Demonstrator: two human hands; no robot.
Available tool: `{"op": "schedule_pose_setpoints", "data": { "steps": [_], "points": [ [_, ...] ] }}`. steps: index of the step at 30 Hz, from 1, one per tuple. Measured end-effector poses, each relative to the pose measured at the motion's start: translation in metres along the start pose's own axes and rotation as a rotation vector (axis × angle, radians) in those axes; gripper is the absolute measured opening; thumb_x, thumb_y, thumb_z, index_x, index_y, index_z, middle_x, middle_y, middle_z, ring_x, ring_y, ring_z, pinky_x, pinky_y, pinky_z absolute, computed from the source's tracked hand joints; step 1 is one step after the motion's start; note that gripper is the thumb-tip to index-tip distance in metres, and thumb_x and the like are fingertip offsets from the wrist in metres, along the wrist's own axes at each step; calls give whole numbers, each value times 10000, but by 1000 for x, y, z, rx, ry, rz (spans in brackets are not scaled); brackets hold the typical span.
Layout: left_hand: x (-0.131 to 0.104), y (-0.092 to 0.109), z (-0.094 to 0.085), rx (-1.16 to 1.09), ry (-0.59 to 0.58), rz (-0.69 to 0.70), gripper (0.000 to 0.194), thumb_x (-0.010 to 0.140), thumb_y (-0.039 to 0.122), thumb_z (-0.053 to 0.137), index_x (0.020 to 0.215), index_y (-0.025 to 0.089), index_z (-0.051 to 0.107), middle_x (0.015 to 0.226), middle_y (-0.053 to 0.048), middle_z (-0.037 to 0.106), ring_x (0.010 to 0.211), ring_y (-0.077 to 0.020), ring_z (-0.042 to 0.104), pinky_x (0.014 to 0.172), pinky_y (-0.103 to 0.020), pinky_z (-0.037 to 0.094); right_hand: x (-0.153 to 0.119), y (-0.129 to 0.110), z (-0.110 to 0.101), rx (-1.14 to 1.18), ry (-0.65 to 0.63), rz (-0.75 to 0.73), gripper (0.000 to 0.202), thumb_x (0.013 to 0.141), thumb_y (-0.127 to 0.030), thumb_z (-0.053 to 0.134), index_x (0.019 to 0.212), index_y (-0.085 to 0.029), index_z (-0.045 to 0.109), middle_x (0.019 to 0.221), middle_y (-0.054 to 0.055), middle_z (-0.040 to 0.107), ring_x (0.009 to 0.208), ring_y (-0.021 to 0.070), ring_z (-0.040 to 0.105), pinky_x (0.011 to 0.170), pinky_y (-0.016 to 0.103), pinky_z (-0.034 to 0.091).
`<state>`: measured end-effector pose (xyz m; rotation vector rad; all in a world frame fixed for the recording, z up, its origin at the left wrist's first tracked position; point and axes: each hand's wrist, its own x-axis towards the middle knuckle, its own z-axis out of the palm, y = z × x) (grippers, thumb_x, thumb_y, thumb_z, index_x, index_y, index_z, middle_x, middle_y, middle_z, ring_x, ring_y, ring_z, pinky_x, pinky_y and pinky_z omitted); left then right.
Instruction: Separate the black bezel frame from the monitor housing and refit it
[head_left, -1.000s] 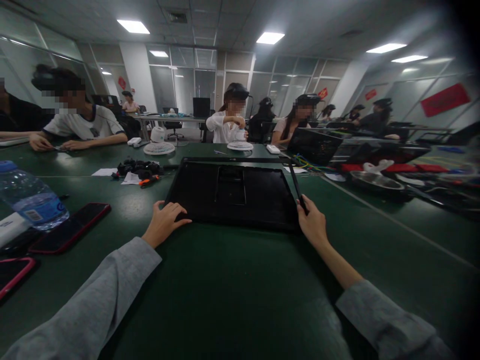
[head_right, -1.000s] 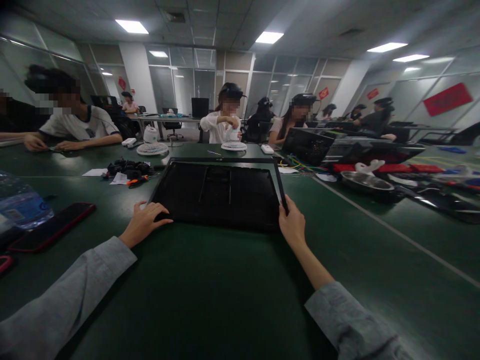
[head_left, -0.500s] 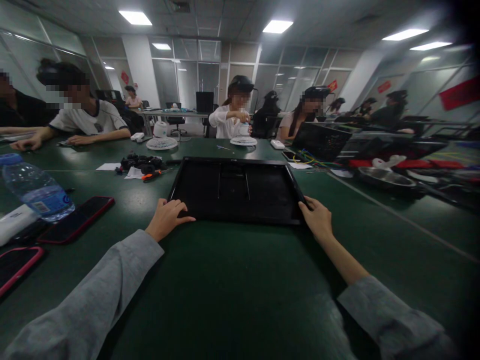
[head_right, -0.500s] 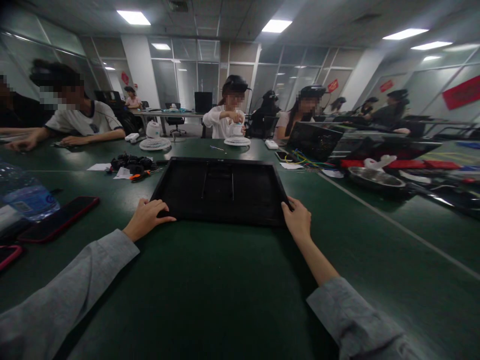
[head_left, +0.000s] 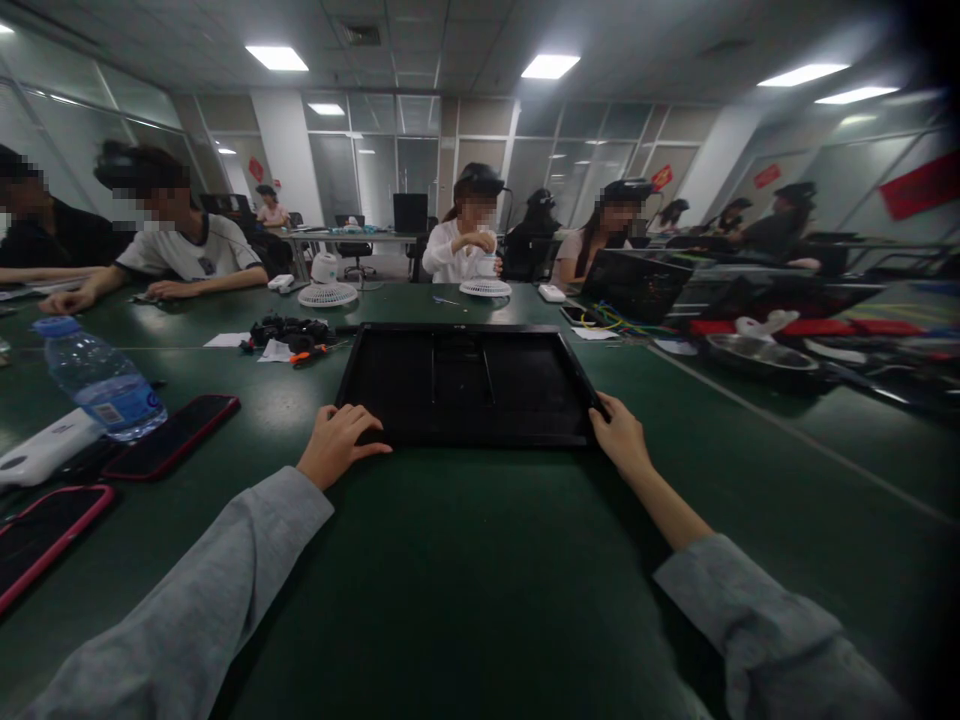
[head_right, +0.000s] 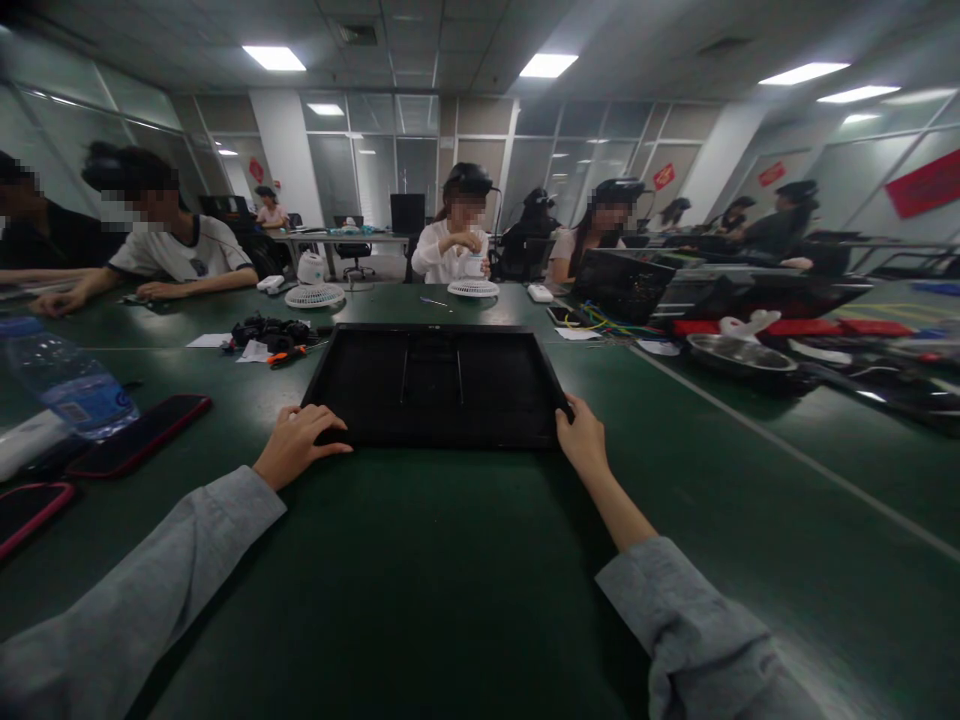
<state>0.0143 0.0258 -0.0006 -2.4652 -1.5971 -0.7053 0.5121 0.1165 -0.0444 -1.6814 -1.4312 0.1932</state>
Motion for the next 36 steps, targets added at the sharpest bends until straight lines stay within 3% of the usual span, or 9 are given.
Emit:
{"op": "schedule_pose_setpoints", "data": {
  "steps": [5, 8, 12, 17, 23, 36],
  "points": [
    [0, -10, 4, 35, 292, -309, 462, 944, 517, 480, 1273, 213, 593, 1321, -137, 600, 1237, -315, 517, 1018, -485, 355, -2, -3, -1, -9, -5, 5, 502, 865, -288, 554, 1342, -133, 571, 1238, 166, 672, 1152, 287, 639, 1014, 458, 476],
    [1, -29, 14, -44, 280, -483, 569, 924, 513, 491, 1340, 126, 540, 1332, -196, 578, 1163, -323, 575, 954, -465, 443, -3, -5, -2, 14, -2, -32, 471, 871, -277, 533, 1318, -138, 585, 1238, 162, 673, 1160, 282, 634, 1018, 456, 471],
    [2, -49, 23, -225, 144, -513, 523, 928, 476, 456, 1302, 130, 574, 1240, -156, 656, 1082, -278, 636, 954, -422, 476, -3, -7, -2, -4, 8, -53, 447, 875, -273, 516, 1301, -166, 598, 1258, 143, 668, 1183, 283, 621, 1033, 459, 457],
    [3, -50, 23, -232, 146, -531, 532, 922, 457, 443, 1296, 108, 590, 1221, -166, 677, 1062, -288, 651, 951, -429, 480, -4, -12, -5, -63, 0, -28, 453, 882, -293, 514, 1316, -199, 605, 1230, 119, 685, 1176, 286, 624, 1039, 455, 455],
    [3, -45, 19, -199, 149, -552, 506, 933, 451, 433, 1309, 164, 614, 1152, -133, 717, 974, -283, 682, 891, -412, 500, -8, -22, -11, -207, -7, -3, 487, 904, -322, 501, 1366, -194, 587, 1155, 142, 712, 1079, 325, 666, 990, 496, 480],
    [3, -44, 18, -170, 134, -579, 476, 940, 414, 427, 1295, 151, 604, 1167, -141, 703, 1026, -293, 665, 911, -413, 491, -11, -29, -11, -247, -14, 2, 488, 915, -325, 480, 1372, -191, 586, 1148, 150, 711, 1081, 339, 661, 974, 492, 485]
  ]
}}
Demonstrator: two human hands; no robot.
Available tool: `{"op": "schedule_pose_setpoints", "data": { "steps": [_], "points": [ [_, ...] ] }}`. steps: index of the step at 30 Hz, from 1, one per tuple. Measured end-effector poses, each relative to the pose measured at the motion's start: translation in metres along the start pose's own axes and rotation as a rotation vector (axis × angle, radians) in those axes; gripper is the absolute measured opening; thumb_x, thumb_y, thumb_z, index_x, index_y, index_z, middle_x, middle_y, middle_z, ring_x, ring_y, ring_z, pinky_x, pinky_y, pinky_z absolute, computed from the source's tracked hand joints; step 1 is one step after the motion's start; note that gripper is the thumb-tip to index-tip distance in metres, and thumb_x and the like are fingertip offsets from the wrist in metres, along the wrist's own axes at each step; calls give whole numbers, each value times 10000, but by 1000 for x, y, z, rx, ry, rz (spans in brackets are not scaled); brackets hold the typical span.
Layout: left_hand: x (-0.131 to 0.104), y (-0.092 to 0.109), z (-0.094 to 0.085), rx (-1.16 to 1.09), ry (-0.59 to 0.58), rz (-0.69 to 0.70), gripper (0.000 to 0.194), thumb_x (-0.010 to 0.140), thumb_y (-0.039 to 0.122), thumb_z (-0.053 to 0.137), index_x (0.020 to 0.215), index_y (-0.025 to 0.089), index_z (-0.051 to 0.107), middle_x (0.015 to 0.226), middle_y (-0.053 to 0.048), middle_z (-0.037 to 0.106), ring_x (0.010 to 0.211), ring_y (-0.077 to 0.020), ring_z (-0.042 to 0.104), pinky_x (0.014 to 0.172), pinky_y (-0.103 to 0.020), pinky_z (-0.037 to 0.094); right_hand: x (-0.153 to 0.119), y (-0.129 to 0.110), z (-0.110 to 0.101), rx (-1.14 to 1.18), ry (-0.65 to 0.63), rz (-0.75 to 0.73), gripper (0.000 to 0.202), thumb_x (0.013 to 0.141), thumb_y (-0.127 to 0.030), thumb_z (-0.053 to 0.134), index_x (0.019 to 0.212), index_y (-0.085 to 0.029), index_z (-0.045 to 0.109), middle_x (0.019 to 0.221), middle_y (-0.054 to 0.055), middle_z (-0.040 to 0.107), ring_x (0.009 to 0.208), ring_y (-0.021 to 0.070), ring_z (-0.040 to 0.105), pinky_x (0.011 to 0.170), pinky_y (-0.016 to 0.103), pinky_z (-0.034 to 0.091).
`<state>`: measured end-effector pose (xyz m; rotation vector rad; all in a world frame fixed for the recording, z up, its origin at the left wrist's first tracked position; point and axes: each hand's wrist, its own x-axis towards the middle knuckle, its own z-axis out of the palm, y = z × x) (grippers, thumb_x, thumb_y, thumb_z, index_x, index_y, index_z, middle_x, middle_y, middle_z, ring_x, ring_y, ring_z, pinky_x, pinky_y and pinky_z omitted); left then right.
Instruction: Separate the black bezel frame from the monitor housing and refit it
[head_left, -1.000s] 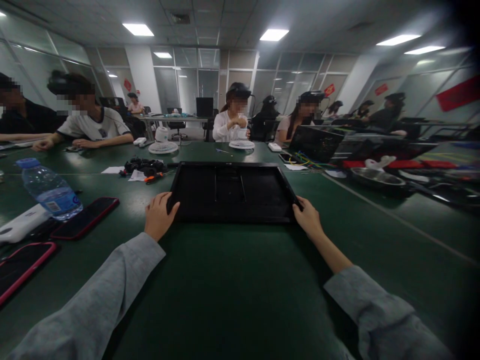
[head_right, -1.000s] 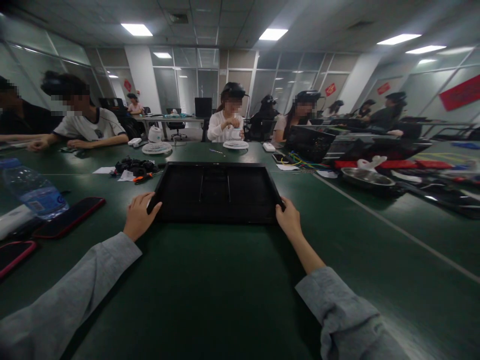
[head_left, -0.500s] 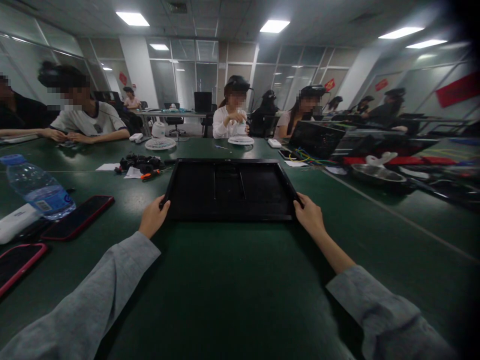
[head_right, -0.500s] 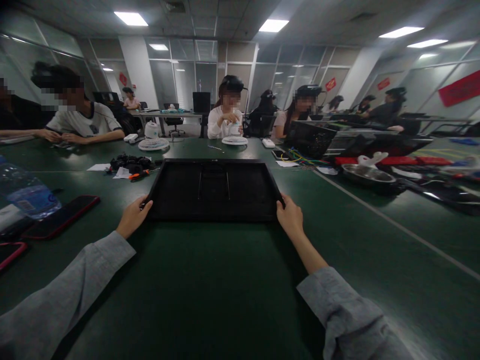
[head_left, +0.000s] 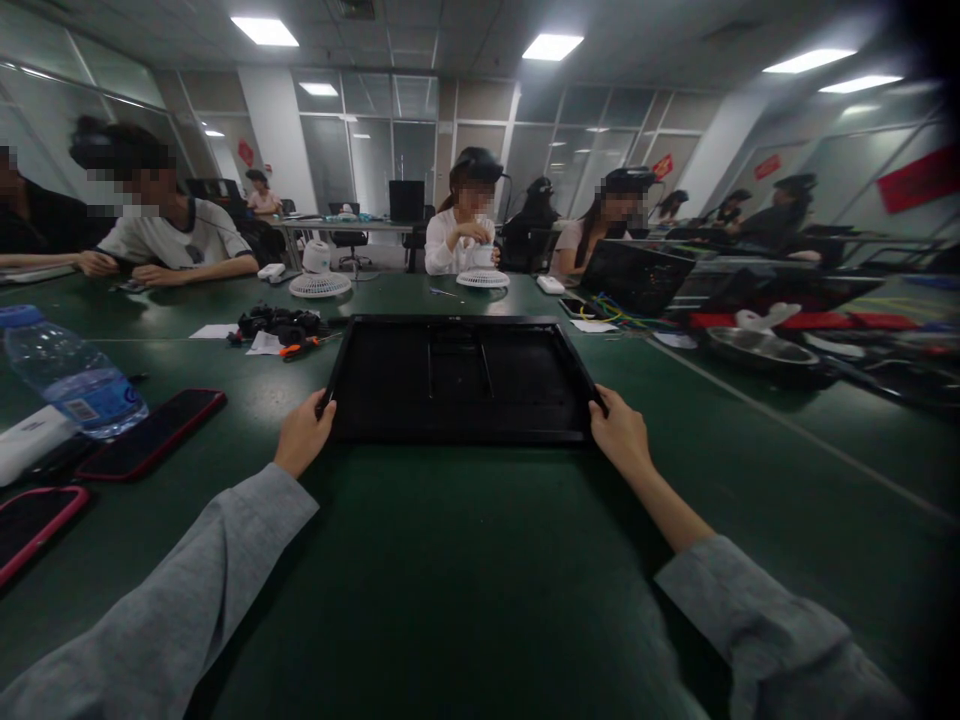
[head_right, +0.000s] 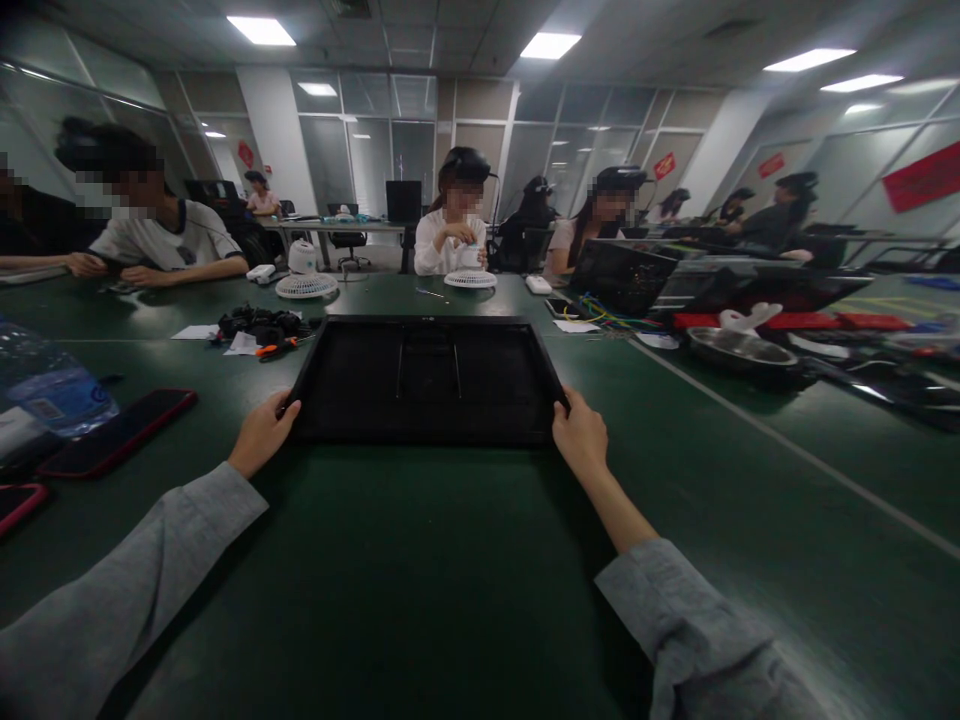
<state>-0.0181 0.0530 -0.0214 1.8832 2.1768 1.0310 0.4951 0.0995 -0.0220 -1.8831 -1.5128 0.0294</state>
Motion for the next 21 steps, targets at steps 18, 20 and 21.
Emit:
{"op": "schedule_pose_setpoints", "data": {
  "steps": [18, 20, 21],
  "points": [
    [-3, 6, 3, 27, -65, -50, 567, 946, 492, 462, 1357, 100, 451, 1252, -195, 635, 1119, -312, 633, 937, -446, 489, 7, 12, 10, -30, -44, -121, 526, 938, -317, 384, 1400, -82, 473, 1205, 216, 653, 1090, 330, 628, 942, 465, 472],
    [-5, 9, 2, 63, 10, 9, 557, 948, 478, 466, 1347, 89, 467, 1251, -201, 626, 1123, -312, 622, 942, -453, 483, 7, 10, 8, -57, 36, -181, 532, 940, -344, 385, 1386, -70, 484, 1234, 226, 632, 1137, 338, 586, 960, 484, 454],
    [-7, 12, 1, 93, 70, 45, 555, 948, 475, 467, 1348, 90, 473, 1264, -201, 614, 1139, -316, 607, 950, -463, 476, 6, 8, 7, -72, 88, -214, 540, 941, -358, 385, 1384, -66, 483, 1249, 229, 620, 1166, 344, 558, 969, 497, 442]
  ]
}}
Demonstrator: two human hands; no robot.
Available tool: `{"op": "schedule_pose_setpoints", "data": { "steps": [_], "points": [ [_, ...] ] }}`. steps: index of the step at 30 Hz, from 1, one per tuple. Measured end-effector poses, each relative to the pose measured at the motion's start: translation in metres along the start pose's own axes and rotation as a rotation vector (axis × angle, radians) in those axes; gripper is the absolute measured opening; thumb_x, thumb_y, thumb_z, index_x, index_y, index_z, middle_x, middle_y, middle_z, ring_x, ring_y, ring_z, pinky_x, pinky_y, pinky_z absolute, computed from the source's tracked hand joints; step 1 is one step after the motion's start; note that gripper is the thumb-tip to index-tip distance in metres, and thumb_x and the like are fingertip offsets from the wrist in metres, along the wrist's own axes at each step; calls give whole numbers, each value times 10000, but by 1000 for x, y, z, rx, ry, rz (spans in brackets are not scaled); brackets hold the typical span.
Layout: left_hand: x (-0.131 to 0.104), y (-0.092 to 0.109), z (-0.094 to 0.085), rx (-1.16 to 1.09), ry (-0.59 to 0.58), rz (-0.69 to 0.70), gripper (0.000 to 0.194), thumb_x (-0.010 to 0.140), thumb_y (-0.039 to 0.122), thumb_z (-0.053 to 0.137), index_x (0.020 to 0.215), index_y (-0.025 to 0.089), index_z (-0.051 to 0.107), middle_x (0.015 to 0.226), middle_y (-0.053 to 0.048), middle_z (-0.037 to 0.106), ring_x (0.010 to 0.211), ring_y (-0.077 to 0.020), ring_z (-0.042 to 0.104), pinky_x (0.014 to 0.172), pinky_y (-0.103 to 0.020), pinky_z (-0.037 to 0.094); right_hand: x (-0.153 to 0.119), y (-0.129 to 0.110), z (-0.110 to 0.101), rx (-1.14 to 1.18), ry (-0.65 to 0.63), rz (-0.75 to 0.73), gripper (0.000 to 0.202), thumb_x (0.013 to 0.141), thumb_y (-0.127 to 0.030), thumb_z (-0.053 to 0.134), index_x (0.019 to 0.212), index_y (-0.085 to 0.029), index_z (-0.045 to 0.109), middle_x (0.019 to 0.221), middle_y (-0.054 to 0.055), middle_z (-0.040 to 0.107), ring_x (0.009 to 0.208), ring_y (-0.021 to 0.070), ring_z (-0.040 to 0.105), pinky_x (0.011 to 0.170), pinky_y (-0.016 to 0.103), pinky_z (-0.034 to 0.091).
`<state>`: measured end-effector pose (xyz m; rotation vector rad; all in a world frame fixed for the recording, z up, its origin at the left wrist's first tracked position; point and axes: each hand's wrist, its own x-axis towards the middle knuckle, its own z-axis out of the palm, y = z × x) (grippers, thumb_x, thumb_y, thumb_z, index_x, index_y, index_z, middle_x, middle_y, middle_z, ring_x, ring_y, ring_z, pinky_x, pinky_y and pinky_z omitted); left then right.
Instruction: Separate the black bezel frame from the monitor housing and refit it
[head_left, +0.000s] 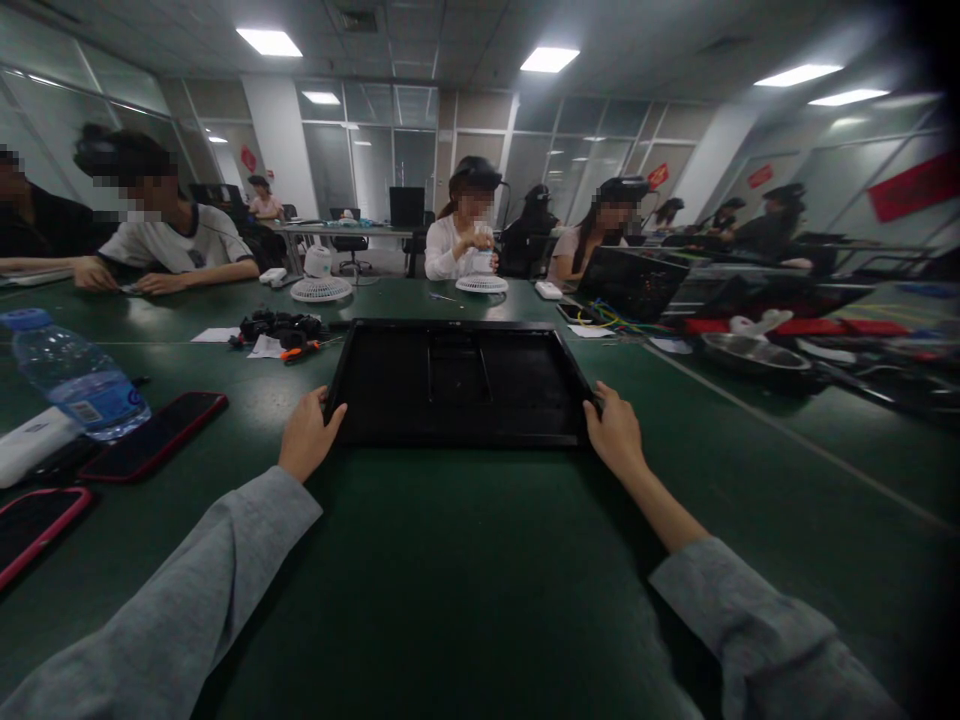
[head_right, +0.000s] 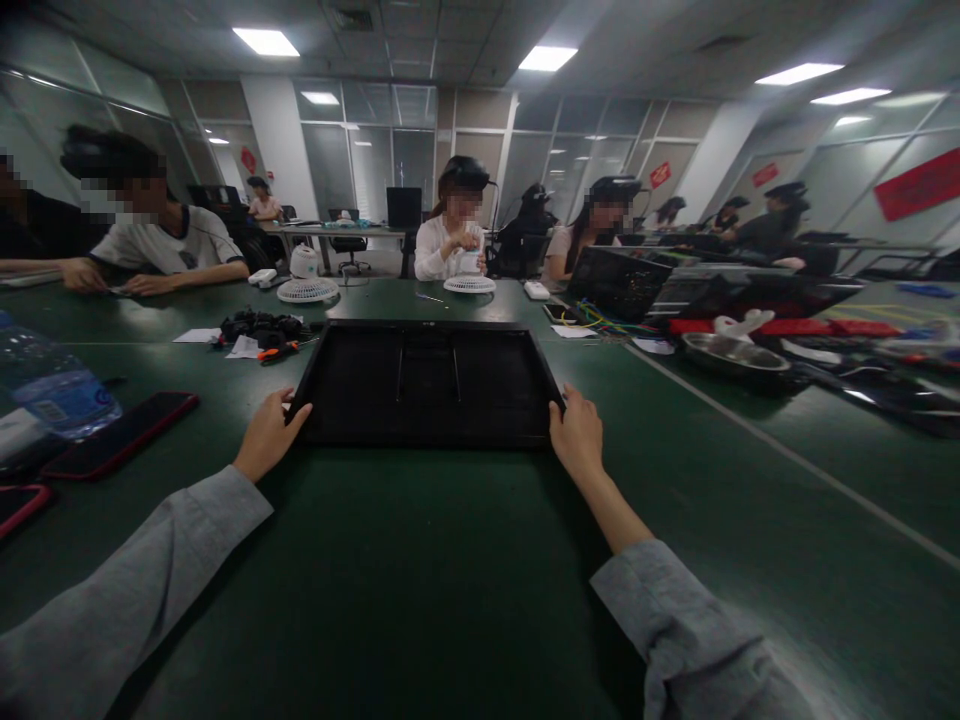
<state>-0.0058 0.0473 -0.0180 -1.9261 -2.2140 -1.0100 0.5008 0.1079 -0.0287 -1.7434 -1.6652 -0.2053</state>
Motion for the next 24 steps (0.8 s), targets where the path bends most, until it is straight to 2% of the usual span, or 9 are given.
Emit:
{"op": "schedule_pose_setpoints", "data": {
  "steps": [2, 4, 7, 10, 13, 16, 24],
  "points": [
    [-4, 8, -4, 70, 131, 82, 554, 956, 477, 453, 1374, 114, 466, 1323, -196, 575, 1200, -329, 559, 981, -493, 448, 1, -6, -4, -29, 97, -47, 557, 943, -381, 381, 1397, -71, 469, 1272, 227, 597, 1216, 352, 502, 982, 519, 424],
    [-10, 17, -7, 109, 186, 211, 557, 974, 471, 420, 1428, 148, 428, 1396, -179, 529, 1279, -328, 494, 1034, -503, 402, 0, -14, -7, -47, 154, -72, 572, 949, -407, 370, 1420, -93, 449, 1294, 217, 575, 1245, 354, 461, 987, 532, 414],
    [-16, 27, -11, 141, 112, 438, 578, 991, 464, 395, 1491, 175, 362, 1470, -150, 482, 1334, -295, 448, 1094, -480, 345, -3, -28, -9, -64, 153, -112, 593, 958, -459, 356, 1466, -156, 399, 1375, 185, 518, 1285, 347, 413, 1008, 552, 398],
    [-17, 29, -9, 168, -15, 556, 593, 997, 487, 375, 1510, 191, 351, 1532, -126, 427, 1373, -270, 418, 1128, -463, 316, -10, -38, -6, -101, 89, -158, 623, 965, -497, 348, 1509, -196, 331, 1481, 163, 420, 1341, 342, 361, 1043, 568, 370],
    [-15, 24, -5, 200, -112, 566, 534, 1011, 490, 330, 1457, 221, 446, 1499, -93, 485, 1363, -251, 448, 1155, -485, 274, -16, -41, 0, -170, -32, -207, 609, 981, -503, 305, 1502, -190, 351, 1524, 160, 369, 1371, 332, 349, 1072, 553, 354],
    [-14, 22, -2, 219, -144, 556, 504, 1018, 482, 305, 1420, 247, 497, 1464, -72, 532, 1354, -240, 469, 1170, -501, 239, -17, -38, 4, -213, -110, -232, 593, 996, -497, 255, 1474, -178, 403, 1507, 156, 395, 1372, 307, 368, 1092, 517, 350],
    [-15, 24, -4, 221, -161, 541, 511, 1022, 476, 297, 1423, 226, 492, 1481, -68, 516, 1368, -230, 455, 1175, -499, 235, -14, -35, 2, -155, -103, -234, 542, 987, -475, 289, 1430, -215, 464, 1433, 134, 467, 1305, 308, 431, 1045, 522, 393]
  ]
}}
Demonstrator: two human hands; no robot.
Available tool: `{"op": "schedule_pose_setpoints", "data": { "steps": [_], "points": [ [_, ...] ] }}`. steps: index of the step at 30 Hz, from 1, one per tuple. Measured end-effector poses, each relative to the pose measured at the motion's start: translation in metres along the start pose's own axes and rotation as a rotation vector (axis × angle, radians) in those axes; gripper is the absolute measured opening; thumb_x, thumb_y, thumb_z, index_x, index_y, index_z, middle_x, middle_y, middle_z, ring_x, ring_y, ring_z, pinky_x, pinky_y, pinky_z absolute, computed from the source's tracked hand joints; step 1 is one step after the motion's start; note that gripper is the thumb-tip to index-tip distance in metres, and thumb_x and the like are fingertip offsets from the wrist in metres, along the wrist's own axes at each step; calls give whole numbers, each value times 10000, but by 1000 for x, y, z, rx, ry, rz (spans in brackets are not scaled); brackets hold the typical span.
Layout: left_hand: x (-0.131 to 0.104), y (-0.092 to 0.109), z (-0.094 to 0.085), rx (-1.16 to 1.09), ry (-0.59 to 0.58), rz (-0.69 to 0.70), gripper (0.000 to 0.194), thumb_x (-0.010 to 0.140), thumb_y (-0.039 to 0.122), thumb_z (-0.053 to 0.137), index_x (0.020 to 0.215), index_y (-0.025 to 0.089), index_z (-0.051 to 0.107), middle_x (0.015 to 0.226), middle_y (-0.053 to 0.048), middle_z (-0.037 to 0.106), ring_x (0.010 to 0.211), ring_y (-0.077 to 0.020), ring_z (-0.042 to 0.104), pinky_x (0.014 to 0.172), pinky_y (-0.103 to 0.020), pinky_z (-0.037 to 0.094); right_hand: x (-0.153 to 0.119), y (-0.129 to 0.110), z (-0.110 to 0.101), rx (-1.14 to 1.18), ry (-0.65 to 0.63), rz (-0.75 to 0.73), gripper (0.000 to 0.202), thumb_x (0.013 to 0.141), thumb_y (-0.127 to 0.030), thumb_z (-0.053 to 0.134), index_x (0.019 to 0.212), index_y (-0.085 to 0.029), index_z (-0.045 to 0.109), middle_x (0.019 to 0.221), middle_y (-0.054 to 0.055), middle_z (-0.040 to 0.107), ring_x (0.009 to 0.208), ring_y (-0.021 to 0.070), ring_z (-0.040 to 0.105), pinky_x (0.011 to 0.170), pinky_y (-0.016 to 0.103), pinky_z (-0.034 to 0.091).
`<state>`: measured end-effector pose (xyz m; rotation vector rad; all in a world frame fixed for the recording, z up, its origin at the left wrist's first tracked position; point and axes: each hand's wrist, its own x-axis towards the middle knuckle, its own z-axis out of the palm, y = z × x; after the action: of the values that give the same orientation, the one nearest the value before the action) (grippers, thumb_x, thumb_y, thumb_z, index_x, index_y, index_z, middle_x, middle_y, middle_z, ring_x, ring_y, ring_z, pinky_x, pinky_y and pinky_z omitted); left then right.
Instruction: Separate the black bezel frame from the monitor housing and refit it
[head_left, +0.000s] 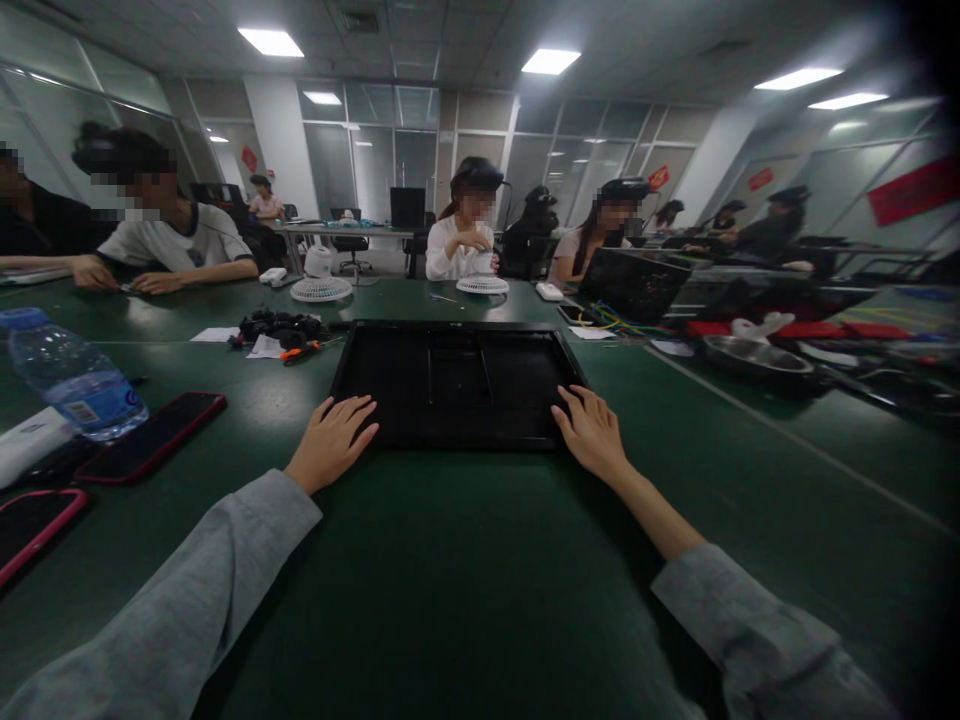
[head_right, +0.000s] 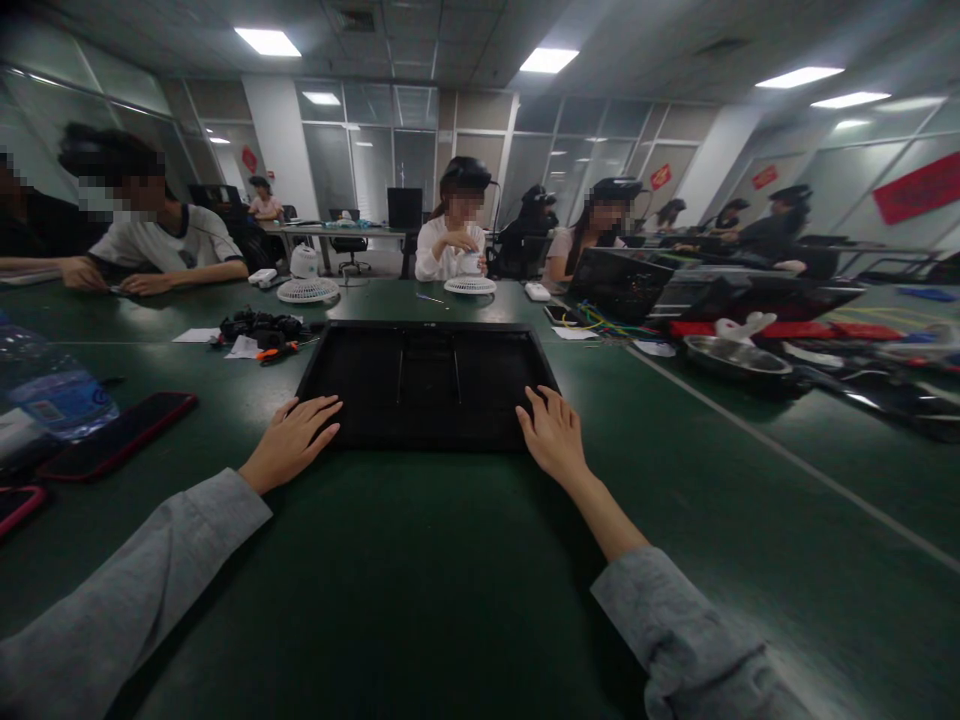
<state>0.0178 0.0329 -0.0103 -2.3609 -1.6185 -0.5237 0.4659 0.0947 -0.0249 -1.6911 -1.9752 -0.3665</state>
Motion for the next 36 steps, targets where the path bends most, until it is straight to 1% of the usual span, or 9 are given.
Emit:
{"op": "schedule_pose_setpoints", "data": {
  "steps": [4, 8, 10, 13, 14, 16, 21, 24, 36],
  "points": [
    [0, -1, 1, -16, 2, -6, 503, 1017, 481, 310, 1415, 240, 502, 1477, -66, 522, 1363, -232, 462, 1175, -502, 232, 5, 11, 0, 50, 104, 64, 520, 970, -416, 323, 1392, -172, 504, 1375, 177, 490, 1225, 334, 471, 948, 513, 451],
    [0, -2, 1, -35, 4, -16, 497, 1013, 481, 317, 1417, 258, 502, 1474, -65, 525, 1362, -237, 464, 1174, -509, 230, 11, 39, 5, 124, 215, 199, 484, 932, -354, 383, 1310, -111, 562, 1191, 207, 593, 1132, 332, 532, 944, 520, 442],
    [0, -2, 1, -47, 4, -16, 497, 1010, 484, 320, 1417, 266, 505, 1472, -64, 527, 1361, -240, 464, 1177, -511, 225, 12, 53, 9, 199, 176, 277, 475, 895, -360, 458, 1274, -102, 584, 1077, 188, 644, 1047, 316, 582, 932, 505, 456],
    [0, -2, 1, -61, 8, -20, 494, 1007, 487, 326, 1412, 273, 511, 1469, -62, 531, 1362, -242, 463, 1180, -511, 218, 12, 64, 13, 264, 12, 330, 436, 840, -342, 541, 1195, -107, 636, 1016, 161, 682, 940, 286, 628, 897, 463, 488],
    [0, -2, 1, -62, 7, -20, 495, 1007, 486, 325, 1414, 273, 510, 1471, -61, 528, 1364, -241, 460, 1180, -509, 217, 12, 65, 13, 261, -28, 327, 416, 838, -321, 536, 1176, -107, 649, 1035, 162, 687, 941, 283, 633, 897, 455, 491],
    [0, -2, 1, -60, 2, -22, 496, 1008, 484, 320, 1415, 272, 508, 1472, -61, 527, 1364, -240, 459, 1179, -509, 218, 11, 63, 12, 244, -35, 309, 402, 851, -285, 498, 1170, -101, 660, 1085, 170, 687, 977, 288, 635, 918, 454, 484],
    [0, -3, 4, -52, 9, -24, 498, 1011, 487, 312, 1411, 267, 513, 1470, -66, 529, 1357, -243, 468, 1176, -514, 215, 11, 54, 7, 245, 108, 280, 433, 882, -304, 456, 1204, -93, 655, 1130, 186, 677, 1040, 302, 624, 961, 465, 464],
    [0, -4, 4, -49, 10, -22, 502, 1012, 491, 312, 1411, 259, 511, 1472, -66, 527, 1358, -242, 466, 1174, -518, 215, 11, 53, 8, 239, 132, 260, 432, 884, -310, 453, 1193, -91, 660, 1120, 194, 676, 1047, 309, 615, 964, 481, 459],
    [0, -2, 2, -57, 9, -25, 499, 1009, 494, 317, 1408, 270, 515, 1470, -64, 529, 1355, -244, 470, 1173, -510, 225, 7, 55, 14, 209, 13, 280, 439, 901, -305, 452, 1229, -89, 649, 1142, 187, 673, 1034, 301, 623, 941, 478, 477]
  ]
}}
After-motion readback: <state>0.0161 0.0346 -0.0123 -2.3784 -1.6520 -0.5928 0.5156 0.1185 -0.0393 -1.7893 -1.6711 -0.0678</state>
